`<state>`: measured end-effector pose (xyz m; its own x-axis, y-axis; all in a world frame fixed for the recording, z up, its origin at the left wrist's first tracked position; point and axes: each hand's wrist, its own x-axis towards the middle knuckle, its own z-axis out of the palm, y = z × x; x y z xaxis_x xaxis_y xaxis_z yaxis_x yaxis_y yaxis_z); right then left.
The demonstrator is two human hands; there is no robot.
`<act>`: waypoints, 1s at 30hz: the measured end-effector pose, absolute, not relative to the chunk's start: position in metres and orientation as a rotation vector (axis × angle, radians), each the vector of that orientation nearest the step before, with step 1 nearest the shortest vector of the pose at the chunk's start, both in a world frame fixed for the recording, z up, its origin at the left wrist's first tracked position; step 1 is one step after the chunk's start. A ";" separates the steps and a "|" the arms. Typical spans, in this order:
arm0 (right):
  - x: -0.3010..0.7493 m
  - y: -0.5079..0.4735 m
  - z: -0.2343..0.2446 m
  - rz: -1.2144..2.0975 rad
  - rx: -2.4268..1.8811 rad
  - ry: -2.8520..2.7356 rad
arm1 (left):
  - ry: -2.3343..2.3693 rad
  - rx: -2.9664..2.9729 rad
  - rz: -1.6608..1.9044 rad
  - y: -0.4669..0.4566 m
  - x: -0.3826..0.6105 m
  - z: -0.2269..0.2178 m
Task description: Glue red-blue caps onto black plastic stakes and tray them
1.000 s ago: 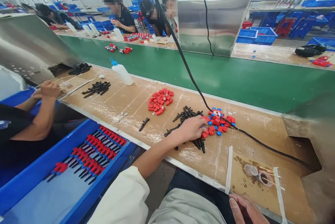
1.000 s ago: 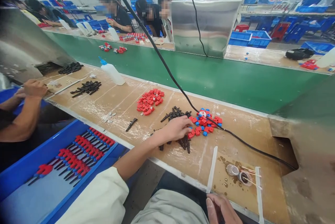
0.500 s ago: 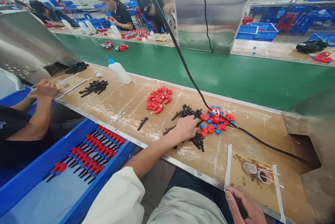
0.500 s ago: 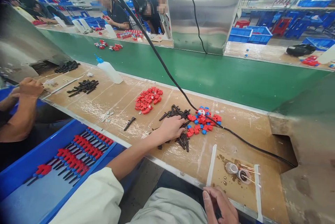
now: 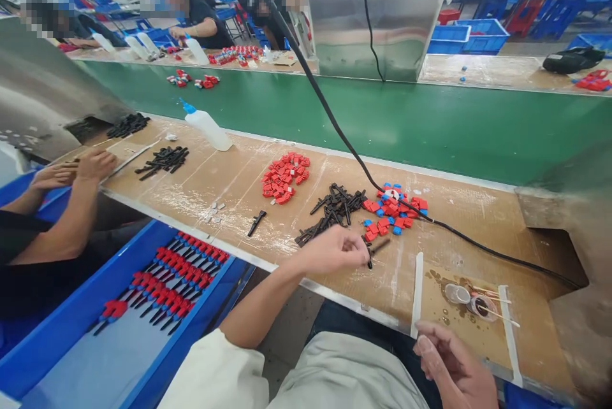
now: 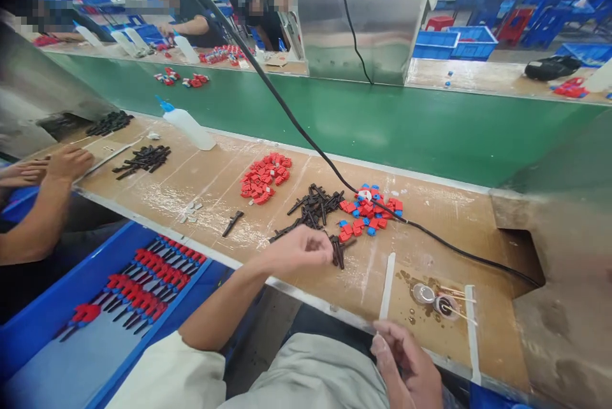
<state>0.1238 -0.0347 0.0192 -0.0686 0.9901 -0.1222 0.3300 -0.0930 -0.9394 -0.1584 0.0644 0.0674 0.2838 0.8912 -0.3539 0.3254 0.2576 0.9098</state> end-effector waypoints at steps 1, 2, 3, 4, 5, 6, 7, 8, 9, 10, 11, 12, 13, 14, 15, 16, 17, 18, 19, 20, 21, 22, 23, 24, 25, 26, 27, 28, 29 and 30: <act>0.116 -0.033 0.024 1.280 -1.474 -1.317 | 1.125 1.204 0.563 0.056 -0.151 0.064; 0.109 -0.029 0.028 1.371 -1.437 -1.183 | 1.007 1.130 0.537 0.048 -0.143 0.059; 0.102 -0.025 0.032 1.452 -1.401 -1.083 | 0.925 1.084 0.506 0.041 -0.135 0.056; 0.097 -0.020 0.034 1.517 -1.373 -1.016 | 0.872 1.059 0.485 0.035 -0.127 0.052; 0.093 -0.015 0.035 1.560 -1.359 -0.970 | 0.841 1.047 0.479 0.031 -0.120 0.050; 0.092 -0.010 0.034 1.582 -1.356 -0.937 | 0.819 1.035 0.479 0.028 -0.114 0.048; 0.091 -0.007 0.032 1.584 -1.357 -0.912 | 0.796 1.010 0.482 0.026 -0.109 0.046; 0.093 -0.005 0.030 1.574 -1.355 -0.897 | 0.765 0.971 0.476 0.025 -0.105 0.044; 0.095 -0.004 0.027 1.563 -1.344 -0.895 | 0.731 0.922 0.463 0.025 -0.102 0.043; 0.097 -0.004 0.026 1.555 -1.330 -0.906 | 0.694 0.866 0.440 0.025 -0.099 0.041; 0.100 -0.004 0.025 1.555 -1.314 -0.930 | 0.654 0.803 0.408 0.026 -0.097 0.038; 0.102 -0.005 0.025 1.561 -1.297 -0.966 | 0.617 0.735 0.377 0.026 -0.094 0.034; 0.104 -0.006 0.027 1.576 -1.275 -1.014 | 0.589 0.667 0.354 0.026 -0.091 0.030; 0.105 -0.008 0.028 1.594 -1.249 -1.066 | 0.567 0.606 0.337 0.026 -0.088 0.026; 0.106 -0.010 0.031 1.609 -1.226 -1.112 | 0.541 0.550 0.325 0.025 -0.085 0.023; 0.106 -0.012 0.033 1.618 -1.211 -1.149 | 0.511 0.501 0.315 0.024 -0.082 0.019; 0.107 -0.014 0.035 1.624 -1.201 -1.180 | 0.480 0.461 0.305 0.023 -0.079 0.016; 0.107 -0.017 0.037 1.625 -1.202 -1.208 | 0.451 0.428 0.292 0.021 -0.076 0.014; 0.108 -0.020 0.038 1.615 -1.217 -1.234 | 0.426 0.398 0.276 0.020 -0.073 0.013; 0.110 -0.022 0.039 1.587 -1.244 -1.265 | 0.411 0.370 0.260 0.019 -0.071 0.012; 0.113 -0.025 0.039 1.525 -1.294 -1.299 | 0.405 0.347 0.246 0.018 -0.069 0.012; 0.117 -0.027 0.039 1.409 -1.372 -1.326 | 0.408 0.330 0.240 0.017 -0.068 0.012; 0.123 -0.027 0.038 1.231 -1.480 -1.329 | 0.418 0.320 0.246 0.017 -0.067 0.012; 0.131 -0.026 0.036 0.998 -1.606 -1.296 | 0.433 0.316 0.268 0.018 -0.066 0.013; 0.140 -0.024 0.033 0.751 -1.726 -1.235 | 0.453 0.319 0.304 0.019 -0.065 0.013; 0.149 -0.020 0.030 0.539 -1.819 -1.160 | 0.471 0.326 0.345 0.021 -0.064 0.012; 0.158 -0.014 0.025 0.400 -1.871 -1.073 | 0.483 0.336 0.389 0.023 -0.063 0.011; 0.167 -0.008 0.019 0.363 -1.887 -1.005 | 0.490 0.345 0.428 0.026 -0.061 0.009; 0.174 -0.001 0.013 0.394 -1.870 -0.947 | 0.492 0.351 0.457 0.029 -0.060 0.007; 0.179 0.004 0.007 0.454 -1.837 -0.906 | 0.490 0.354 0.476 0.032 -0.058 0.005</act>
